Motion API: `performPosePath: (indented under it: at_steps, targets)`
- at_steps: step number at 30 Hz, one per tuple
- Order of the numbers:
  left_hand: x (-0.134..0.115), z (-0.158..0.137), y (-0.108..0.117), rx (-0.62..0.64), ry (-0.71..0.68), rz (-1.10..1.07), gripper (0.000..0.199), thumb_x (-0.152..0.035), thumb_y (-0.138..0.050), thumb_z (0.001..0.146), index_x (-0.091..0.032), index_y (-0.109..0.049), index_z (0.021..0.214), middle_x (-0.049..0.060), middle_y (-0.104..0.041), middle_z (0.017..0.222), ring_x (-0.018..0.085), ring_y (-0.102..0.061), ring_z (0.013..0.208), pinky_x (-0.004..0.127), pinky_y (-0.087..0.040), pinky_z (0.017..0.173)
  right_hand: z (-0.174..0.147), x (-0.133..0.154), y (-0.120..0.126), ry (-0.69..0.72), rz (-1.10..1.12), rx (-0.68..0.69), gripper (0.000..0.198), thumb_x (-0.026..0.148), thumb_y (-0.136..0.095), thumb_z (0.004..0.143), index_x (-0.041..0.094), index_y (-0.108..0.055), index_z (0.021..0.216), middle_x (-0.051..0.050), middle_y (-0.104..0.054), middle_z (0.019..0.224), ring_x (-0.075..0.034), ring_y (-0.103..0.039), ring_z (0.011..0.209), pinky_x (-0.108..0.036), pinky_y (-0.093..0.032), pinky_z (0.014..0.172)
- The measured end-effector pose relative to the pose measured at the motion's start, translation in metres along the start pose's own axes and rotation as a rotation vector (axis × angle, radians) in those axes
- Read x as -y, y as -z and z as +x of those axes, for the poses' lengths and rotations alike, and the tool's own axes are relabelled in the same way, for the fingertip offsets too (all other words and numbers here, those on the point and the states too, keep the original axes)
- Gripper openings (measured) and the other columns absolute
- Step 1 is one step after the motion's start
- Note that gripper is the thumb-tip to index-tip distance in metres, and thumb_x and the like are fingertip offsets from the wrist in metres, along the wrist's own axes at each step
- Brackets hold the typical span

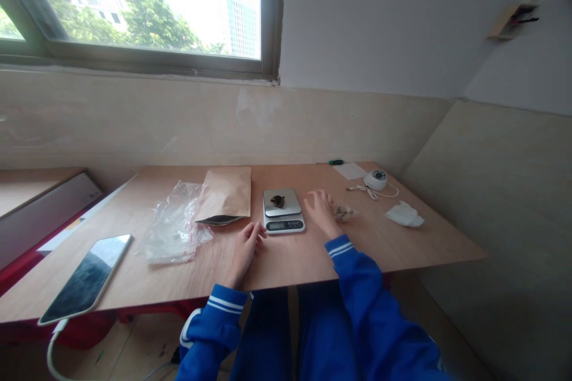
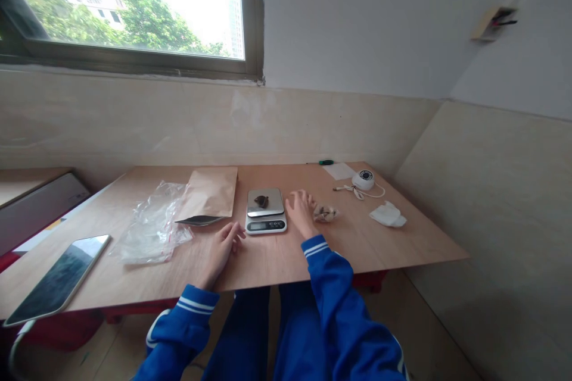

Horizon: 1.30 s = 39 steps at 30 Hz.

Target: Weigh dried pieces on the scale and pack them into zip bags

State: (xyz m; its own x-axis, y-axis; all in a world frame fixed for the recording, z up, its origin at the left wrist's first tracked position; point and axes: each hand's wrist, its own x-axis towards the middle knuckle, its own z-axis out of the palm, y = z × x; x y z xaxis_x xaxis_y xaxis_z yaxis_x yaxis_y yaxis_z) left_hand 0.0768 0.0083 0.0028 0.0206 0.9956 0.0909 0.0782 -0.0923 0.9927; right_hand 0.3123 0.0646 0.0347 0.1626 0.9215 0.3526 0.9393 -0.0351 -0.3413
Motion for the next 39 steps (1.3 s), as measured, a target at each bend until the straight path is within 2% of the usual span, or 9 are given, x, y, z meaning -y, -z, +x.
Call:
performPosePath:
  at_steps: [6, 11, 14, 19, 22, 27, 31, 34, 39]
  targets:
    - [0.007, 0.005, 0.005, -0.411, -0.065, 0.131, 0.034, -0.048, -0.036, 0.090, -0.021, -0.055, 0.082, 0.003, -0.059, 0.082, 0.016, -0.054, 0.070, 0.026, -0.043, 0.059, -0.033, -0.066, -0.008, -0.325, -0.160, -0.057, 0.066, 0.049, -0.053, 0.084, 0.012, -0.040, 0.137, -0.028, -0.027, 0.145, -0.048, -0.025, 0.132, -0.060, -0.030, 0.094]
    - [0.010, 0.009, 0.015, -0.606, -0.170, 0.345, 0.019, -0.028, -0.040, 0.087, -0.020, -0.054, 0.098, 0.008, -0.057, 0.100, 0.022, -0.055, 0.095, 0.036, -0.046, 0.083, -0.020, -0.087, -0.035, -0.201, -0.083, -0.077, 0.069, 0.048, -0.046, 0.087, 0.004, -0.033, 0.139, -0.032, -0.027, 0.144, -0.044, -0.025, 0.134, -0.057, -0.031, 0.099]
    - [0.004, 0.011, 0.031, -0.645, -0.230, 0.607, 0.024, -0.019, -0.043, 0.083, -0.016, -0.056, 0.103, 0.012, -0.054, 0.104, 0.026, -0.050, 0.105, 0.043, -0.042, 0.093, 0.000, -0.082, -0.037, -0.234, -0.027, -0.023, 0.070, 0.048, -0.039, 0.089, 0.005, -0.026, 0.143, -0.031, -0.024, 0.147, -0.041, -0.023, 0.137, -0.057, -0.029, 0.101]
    - [-0.009, 0.027, 0.074, -0.637, -0.137, 1.000, 0.044, -0.025, -0.054, 0.080, -0.020, -0.052, 0.124, 0.014, -0.048, 0.127, 0.032, -0.046, 0.115, 0.049, -0.038, 0.094, 0.013, -0.039, -0.014, -0.254, 0.028, -0.011, 0.069, 0.046, -0.035, 0.092, 0.005, -0.021, 0.146, -0.027, -0.016, 0.153, -0.042, -0.008, 0.142, -0.066, -0.015, 0.106]
    - [-0.010, 0.042, 0.098, -0.498, -0.139, 1.131, 0.038, -0.018, -0.053, 0.079, -0.024, -0.060, 0.116, 0.010, -0.055, 0.126, 0.032, -0.047, 0.117, 0.048, -0.032, 0.098, -0.005, 0.012, 0.004, 0.098, 0.166, -0.081, 0.060, 0.041, -0.039, 0.093, 0.009, -0.029, 0.143, -0.023, -0.022, 0.151, -0.034, -0.018, 0.142, -0.059, -0.020, 0.110]
    - [-0.009, 0.058, 0.111, -0.403, -0.232, 1.175, 0.027, -0.024, -0.045, 0.087, -0.024, -0.068, 0.100, 0.007, -0.070, 0.098, 0.024, -0.061, 0.088, 0.035, -0.040, 0.083, -0.045, 0.105, 0.008, 0.756, 0.448, 0.184, 0.039, 0.028, -0.038, 0.096, 0.015, -0.046, 0.132, -0.013, -0.051, 0.134, -0.018, -0.044, 0.128, -0.037, -0.037, 0.108]
    - [-0.020, 0.054, 0.102, -0.368, -0.352, 1.142, 0.023, -0.030, -0.050, 0.086, -0.027, -0.070, 0.098, 0.005, -0.072, 0.093, 0.022, -0.063, 0.085, 0.028, -0.040, 0.066, -0.058, 0.150, -0.016, 0.817, 0.246, 0.153, 0.040, 0.016, -0.034, 0.096, 0.006, -0.048, 0.131, -0.017, -0.053, 0.135, -0.021, -0.044, 0.130, -0.036, -0.037, 0.110]
    - [-0.038, 0.052, 0.095, -0.454, -0.369, 1.068, 0.024, -0.031, -0.051, 0.086, -0.028, -0.071, 0.100, 0.004, -0.073, 0.093, 0.020, -0.064, 0.082, 0.026, -0.039, 0.061, -0.062, 0.162, -0.028, 0.836, 0.050, 0.079, 0.037, 0.009, -0.036, 0.093, 0.002, -0.054, 0.125, -0.020, -0.061, 0.123, -0.025, -0.045, 0.129, -0.040, -0.038, 0.108]
    - [-0.069, 0.051, 0.087, -0.535, -0.360, 0.997, 0.023, -0.034, -0.054, 0.085, -0.030, -0.073, 0.098, 0.003, -0.074, 0.090, 0.020, -0.065, 0.079, 0.026, -0.038, 0.059, -0.065, 0.168, -0.015, 0.804, -0.026, 0.026, 0.031, 0.006, -0.038, 0.091, 0.003, -0.058, 0.115, -0.018, -0.066, 0.106, -0.025, -0.057, 0.112, -0.037, -0.043, 0.101]
